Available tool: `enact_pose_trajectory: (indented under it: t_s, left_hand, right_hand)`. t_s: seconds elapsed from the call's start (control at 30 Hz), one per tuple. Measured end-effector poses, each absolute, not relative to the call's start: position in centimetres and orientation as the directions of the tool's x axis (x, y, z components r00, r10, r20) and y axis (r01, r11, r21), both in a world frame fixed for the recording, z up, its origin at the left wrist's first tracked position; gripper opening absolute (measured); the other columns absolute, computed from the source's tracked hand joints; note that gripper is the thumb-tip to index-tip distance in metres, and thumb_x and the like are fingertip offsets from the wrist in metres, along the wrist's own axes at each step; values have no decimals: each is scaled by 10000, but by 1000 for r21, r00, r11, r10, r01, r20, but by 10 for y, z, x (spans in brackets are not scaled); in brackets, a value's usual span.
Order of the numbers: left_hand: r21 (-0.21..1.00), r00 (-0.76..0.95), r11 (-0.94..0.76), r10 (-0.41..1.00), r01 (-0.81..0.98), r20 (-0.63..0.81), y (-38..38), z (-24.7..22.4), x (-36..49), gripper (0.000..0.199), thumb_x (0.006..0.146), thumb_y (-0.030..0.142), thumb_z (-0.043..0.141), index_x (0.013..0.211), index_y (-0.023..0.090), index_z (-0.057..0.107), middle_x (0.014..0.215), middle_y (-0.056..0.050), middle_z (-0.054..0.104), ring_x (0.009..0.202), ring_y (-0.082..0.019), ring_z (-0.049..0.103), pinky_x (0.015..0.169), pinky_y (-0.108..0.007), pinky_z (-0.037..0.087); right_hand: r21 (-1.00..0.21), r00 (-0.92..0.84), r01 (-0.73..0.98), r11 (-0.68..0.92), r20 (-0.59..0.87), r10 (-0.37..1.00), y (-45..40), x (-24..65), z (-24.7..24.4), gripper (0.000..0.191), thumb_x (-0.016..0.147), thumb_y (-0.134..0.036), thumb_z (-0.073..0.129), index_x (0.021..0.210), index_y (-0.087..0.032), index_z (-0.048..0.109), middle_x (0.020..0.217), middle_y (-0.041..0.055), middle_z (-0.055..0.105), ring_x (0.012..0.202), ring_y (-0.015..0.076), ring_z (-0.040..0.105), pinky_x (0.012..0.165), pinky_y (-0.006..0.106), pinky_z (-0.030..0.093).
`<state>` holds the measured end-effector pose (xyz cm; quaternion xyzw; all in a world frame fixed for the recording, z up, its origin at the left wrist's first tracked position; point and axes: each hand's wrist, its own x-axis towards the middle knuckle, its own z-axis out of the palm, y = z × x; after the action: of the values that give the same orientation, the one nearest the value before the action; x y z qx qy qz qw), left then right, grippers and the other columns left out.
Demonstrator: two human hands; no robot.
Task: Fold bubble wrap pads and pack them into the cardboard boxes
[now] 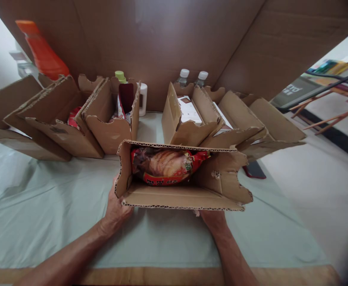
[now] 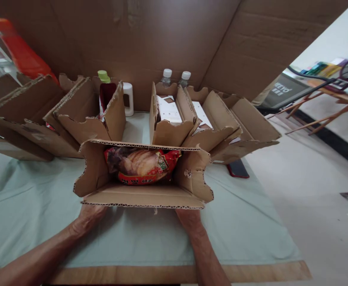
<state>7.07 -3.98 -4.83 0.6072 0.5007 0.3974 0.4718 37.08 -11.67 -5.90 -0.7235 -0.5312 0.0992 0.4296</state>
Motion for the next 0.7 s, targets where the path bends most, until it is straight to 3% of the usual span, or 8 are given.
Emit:
enact_pose_trajectory:
  t_s: [0.07, 0.13, 0.2, 0.27, 0.43, 0.53, 0.7]
  left_hand:
    - [967, 112, -76, 992, 245, 49, -39, -42, 73, 515, 822, 358, 644, 1310, 214, 568, 1136, -89, 699, 1028, -299, 678, 866, -432, 604]
    - [965, 88, -101, 993, 243, 82, -39, -37, 76, 511, 832, 334, 638, 1324, 218, 558, 1206, -103, 679, 996, -266, 684, 801, -392, 604]
    - [966, 103, -130, 989, 225, 109, -40, -34, 78, 523, 854, 304, 616, 1365, 231, 529, 1324, -121, 630, 1019, -239, 675, 810, -370, 596]
    - [968, 113, -146, 986, 204, 125, -41, -34, 80, 532, 869, 278, 598, 1391, 233, 506, 1387, -136, 588, 1050, -228, 661, 855, -373, 586]
    - [970, 85, -151, 987, 189, 137, -38, -37, 82, 540, 863, 264, 600, 1392, 214, 504, 1421, -149, 555, 1123, -247, 644, 986, -443, 549]
    - [965, 102, -214, 974, 150, 200, -31, -38, 80, 608, 834, 247, 612, 1426, 212, 479, 1452, -151, 539, 1285, -282, 575, 1101, -481, 484]
    - [963, 198, -243, 956, 121, 216, -13, -39, 76, 647, 827, 209, 579, 1462, 201, 459, 1460, -150, 558, 1341, -292, 550, 1123, -469, 468]
  right_hand:
    - [-740, 439, 670, -61, 329, 836, -114, 365, -53, 209, 828, -492, 667, 868, -288, 689, 788, 67, 711, 839, 304, 691, 810, 483, 609]
    - [-789, 495, 613, -29, 356, 793, -111, 358, -47, 281, 869, -468, 665, 1048, -252, 680, 911, 68, 726, 821, 248, 692, 775, 412, 612]
    - [-843, 554, 538, 25, 375, 743, -108, 352, -43, 459, 880, -452, 682, 1267, -213, 612, 1102, 103, 716, 889, 221, 700, 777, 361, 611]
    - [-869, 566, 491, 58, 369, 737, -105, 348, -42, 554, 879, -447, 688, 1358, -198, 565, 1220, 131, 686, 981, 228, 701, 813, 355, 614]
    - [-888, 469, 456, 54, 291, 834, -101, 347, -46, 526, 899, -430, 667, 1370, -225, 555, 1238, 124, 670, 983, 226, 709, 865, 386, 630]
    - [-888, 410, 453, 75, 282, 867, -99, 349, -48, 552, 898, -433, 674, 1395, -246, 524, 1247, 119, 656, 977, 216, 707, 837, 378, 640]
    - [-880, 409, 474, 36, 257, 876, -96, 350, -47, 568, 843, -469, 693, 1338, -228, 552, 1214, 120, 681, 847, 210, 721, 799, 394, 629]
